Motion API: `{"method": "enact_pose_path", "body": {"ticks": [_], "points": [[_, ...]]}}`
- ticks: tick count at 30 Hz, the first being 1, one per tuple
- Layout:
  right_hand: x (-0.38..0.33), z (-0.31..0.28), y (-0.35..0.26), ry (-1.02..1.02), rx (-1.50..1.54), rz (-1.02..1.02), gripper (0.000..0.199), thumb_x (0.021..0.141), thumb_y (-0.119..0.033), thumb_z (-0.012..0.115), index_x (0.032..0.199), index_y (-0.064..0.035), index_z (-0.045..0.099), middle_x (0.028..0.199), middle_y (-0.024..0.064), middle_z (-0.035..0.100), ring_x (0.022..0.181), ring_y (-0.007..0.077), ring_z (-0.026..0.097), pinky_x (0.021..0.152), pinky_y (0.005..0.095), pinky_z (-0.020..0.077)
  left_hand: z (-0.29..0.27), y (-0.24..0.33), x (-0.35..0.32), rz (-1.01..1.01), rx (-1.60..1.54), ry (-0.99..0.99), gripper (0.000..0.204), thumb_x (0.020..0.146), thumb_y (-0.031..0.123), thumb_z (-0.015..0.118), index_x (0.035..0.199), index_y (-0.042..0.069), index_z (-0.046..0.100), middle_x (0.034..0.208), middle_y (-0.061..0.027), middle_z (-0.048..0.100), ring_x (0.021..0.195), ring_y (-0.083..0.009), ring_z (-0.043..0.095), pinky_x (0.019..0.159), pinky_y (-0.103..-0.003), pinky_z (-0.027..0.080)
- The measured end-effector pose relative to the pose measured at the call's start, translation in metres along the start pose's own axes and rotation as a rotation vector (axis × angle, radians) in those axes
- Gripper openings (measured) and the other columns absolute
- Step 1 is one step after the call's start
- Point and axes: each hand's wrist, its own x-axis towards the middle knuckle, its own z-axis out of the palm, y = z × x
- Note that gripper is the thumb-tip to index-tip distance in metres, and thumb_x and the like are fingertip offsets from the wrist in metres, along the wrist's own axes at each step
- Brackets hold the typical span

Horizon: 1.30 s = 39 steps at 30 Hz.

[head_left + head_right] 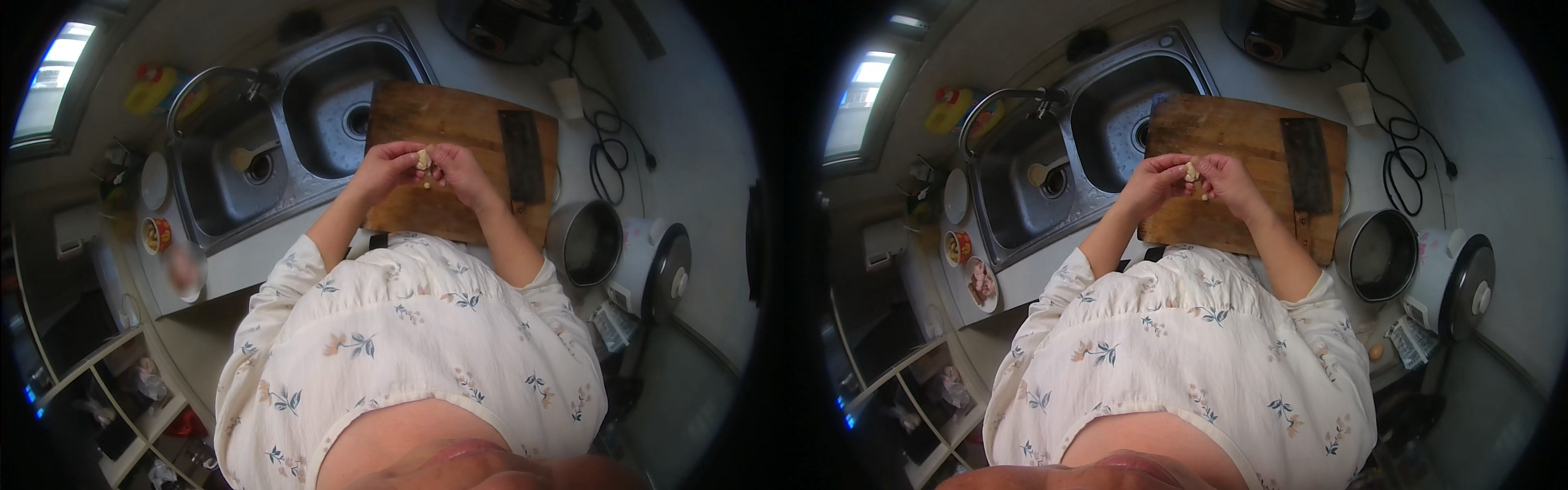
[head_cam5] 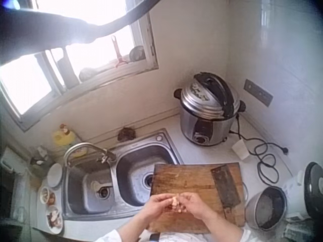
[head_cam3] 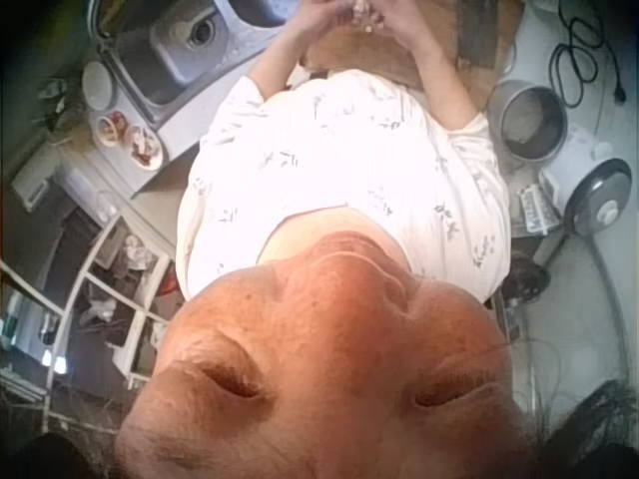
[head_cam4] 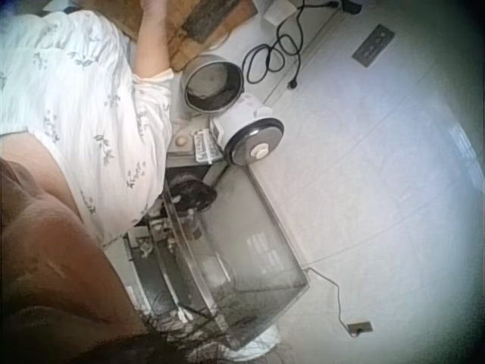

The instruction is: The person peels garlic cloves and places them on a cutting board, then peels and chops ginger into small pieces, transferring the chopped ginger into a bowl. The person then retrieves green bell peppers from a plastic bag and washes them under running water.

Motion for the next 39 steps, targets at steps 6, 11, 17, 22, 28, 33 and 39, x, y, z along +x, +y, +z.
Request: {"method": "enact_pose_path", "body": {"ticks": [6, 11, 17, 22, 28, 33, 39], "points": [[0.001, 0.005, -0.003, 0.054, -0.162, -0.143, 0.016, 0.086, -0.018, 0.055, 0.084, -0.0027, 0.061, 0.064, -0.0037, 0.054, 0.051, 0.0015, 0.042, 0.045, 0.0165, 0.0340, -0.003, 0.014, -0.003, 0.026, 0.054, 0.035, 0.012, 0.084, 0.006, 0.055, 0.095, 0.002, 0.055, 0.085, -0.0069, 0.060, 0.068, -0.0148, 0.058, 0.065, -0.029, 0.050], [-0.001, 0.004, -0.002, -0.011, -0.089, -0.142, 0.014, 0.085, -0.014, 0.054, 0.079, -0.0033, 0.060, 0.062, -0.0040, 0.053, 0.051, 0.0015, 0.043, 0.045, 0.0164, 0.0341, -0.008, 0.015, -0.002, -0.015, 0.001, -0.049, 0.011, 0.083, 0.007, 0.056, 0.094, 0.002, 0.056, 0.083, -0.0071, 0.060, 0.068, -0.0151, 0.058, 0.065, -0.028, 0.050], [0.000, 0.018, 0.011, 0.200, -0.089, -0.297, 0.015, 0.084, -0.011, 0.052, 0.074, -0.0025, 0.058, 0.062, -0.0021, 0.054, 0.054, 0.0049, 0.049, 0.047, 0.0185, 0.0378, -0.006, 0.009, 0.001, -0.018, 0.043, 0.003, 0.020, 0.083, 0.009, 0.057, 0.100, 0.000, 0.057, 0.086, -0.0066, 0.061, 0.068, -0.0137, 0.057, 0.066, -0.027, 0.049], [0.002, 0.023, 0.014, 0.425, -0.632, -0.640, 0.014, 0.082, -0.010, 0.055, 0.072, -0.0003, 0.058, 0.063, 0.0018, 0.058, 0.054, 0.0068, 0.050, 0.048, 0.0225, 0.0402, 0.001, 0.013, -0.003, 0.102, 0.389, 0.019, 0.030, 0.080, 0.016, 0.063, 0.105, -0.001, 0.059, 0.087, -0.0041, 0.062, 0.073, -0.0098, 0.056, 0.068, -0.024, 0.048], [0.000, 0.024, 0.016, 0.331, -0.405, -0.424, 0.014, 0.081, -0.012, 0.057, 0.074, 0.0002, 0.059, 0.061, 0.0022, 0.057, 0.053, 0.0067, 0.049, 0.048, 0.0225, 0.0407, 0.002, 0.013, -0.002, 0.178, 0.603, 0.038, 0.026, 0.079, 0.010, 0.062, 0.101, -0.003, 0.060, 0.087, -0.0043, 0.062, 0.076, -0.0097, 0.057, 0.069, -0.023, 0.048], [0.006, 0.027, 0.025, 0.445, -0.208, -0.469, 0.013, 0.082, -0.014, 0.058, 0.077, -0.0016, 0.059, 0.061, 0.0006, 0.056, 0.051, 0.0061, 0.048, 0.046, 0.0198, 0.0395, 0.010, 0.001, 0.001, 0.256, 0.304, 0.217, 0.024, 0.078, 0.001, 0.058, 0.101, -0.002, 0.058, 0.093, -0.0075, 0.062, 0.082, -0.0137, 0.059, 0.073, -0.025, 0.049], [0.005, 0.023, 0.023, 0.331, 0.469, -0.201, 0.007, 0.081, -0.009, 0.055, 0.080, -0.0023, 0.056, 0.062, 0.0025, 0.054, 0.050, 0.0082, 0.048, 0.046, 0.0183, 0.0401, 0.005, -0.003, 0.004, 0.183, -0.199, 0.253, 0.023, 0.076, -0.007, 0.055, 0.098, 0.000, 0.057, 0.095, -0.0095, 0.060, 0.087, -0.0197, 0.059, 0.078, -0.028, 0.050]]}}
